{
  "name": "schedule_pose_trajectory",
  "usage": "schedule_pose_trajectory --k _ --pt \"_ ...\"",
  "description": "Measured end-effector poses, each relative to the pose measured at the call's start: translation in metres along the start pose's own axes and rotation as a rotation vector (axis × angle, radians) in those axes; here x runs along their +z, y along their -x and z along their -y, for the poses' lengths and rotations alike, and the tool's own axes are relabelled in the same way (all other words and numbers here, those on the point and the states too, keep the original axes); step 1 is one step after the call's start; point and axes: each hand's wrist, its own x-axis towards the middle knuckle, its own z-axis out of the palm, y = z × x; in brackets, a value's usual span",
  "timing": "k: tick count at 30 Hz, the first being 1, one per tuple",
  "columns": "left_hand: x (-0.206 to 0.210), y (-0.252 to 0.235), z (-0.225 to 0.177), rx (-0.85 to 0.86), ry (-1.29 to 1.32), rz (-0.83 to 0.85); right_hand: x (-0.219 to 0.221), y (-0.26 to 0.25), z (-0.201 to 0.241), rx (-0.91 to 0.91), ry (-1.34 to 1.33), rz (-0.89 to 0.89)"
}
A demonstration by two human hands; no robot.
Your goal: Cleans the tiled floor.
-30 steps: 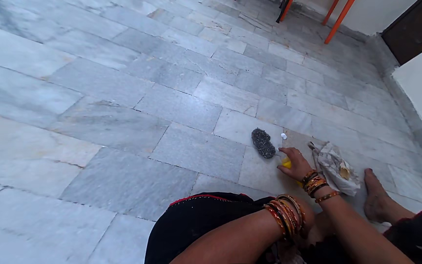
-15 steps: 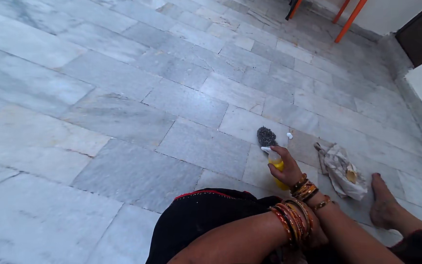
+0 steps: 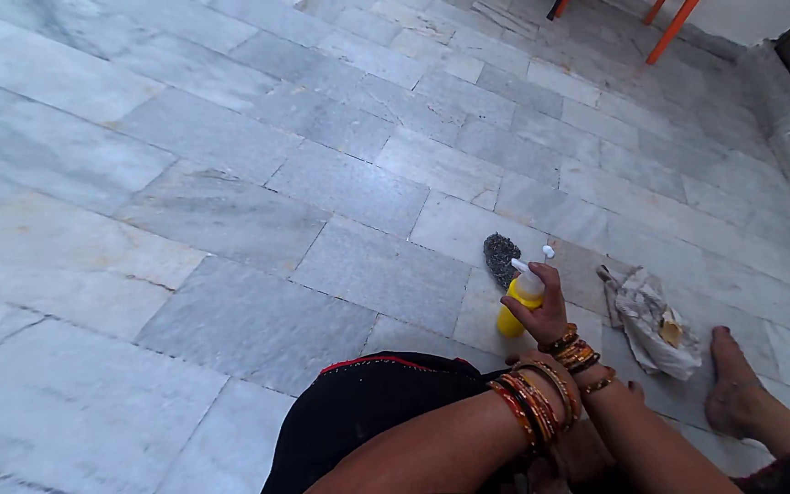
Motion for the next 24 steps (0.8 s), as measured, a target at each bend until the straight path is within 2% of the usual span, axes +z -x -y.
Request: schedule_pose_trajectory --k 5,9,12,15,21,24 --pt "0.018 -0.024 0.0 0.111 0.012 -0.056 -0.003 0.018 0.005 -0.035 0.046 0.018" --pt "0.001 0.009 -0.006 0.068 0.166 -0.047 0.005 0.018 0.004 -0.044 0.067 0.026" --pt "0.02 -0.026 0.003 0.061 0.158 -0.107 0.014 0.016 0.001 -0.049 0.062 0.014" --pt "0.022 -0.038 0.004 -0.001 0.201 -0.112 0.019 0.011 0.0 -0.056 0.075 0.028" --pt "0.007 -0.016 0.006 -0.011 0.184 -0.085 0.017 -0.007 0.009 0.079 0.077 0.2" --pt "0.002 -0.004 0.006 -0.014 0.274 -0.08 0.018 -0.01 0.01 0.1 0.068 0.248"
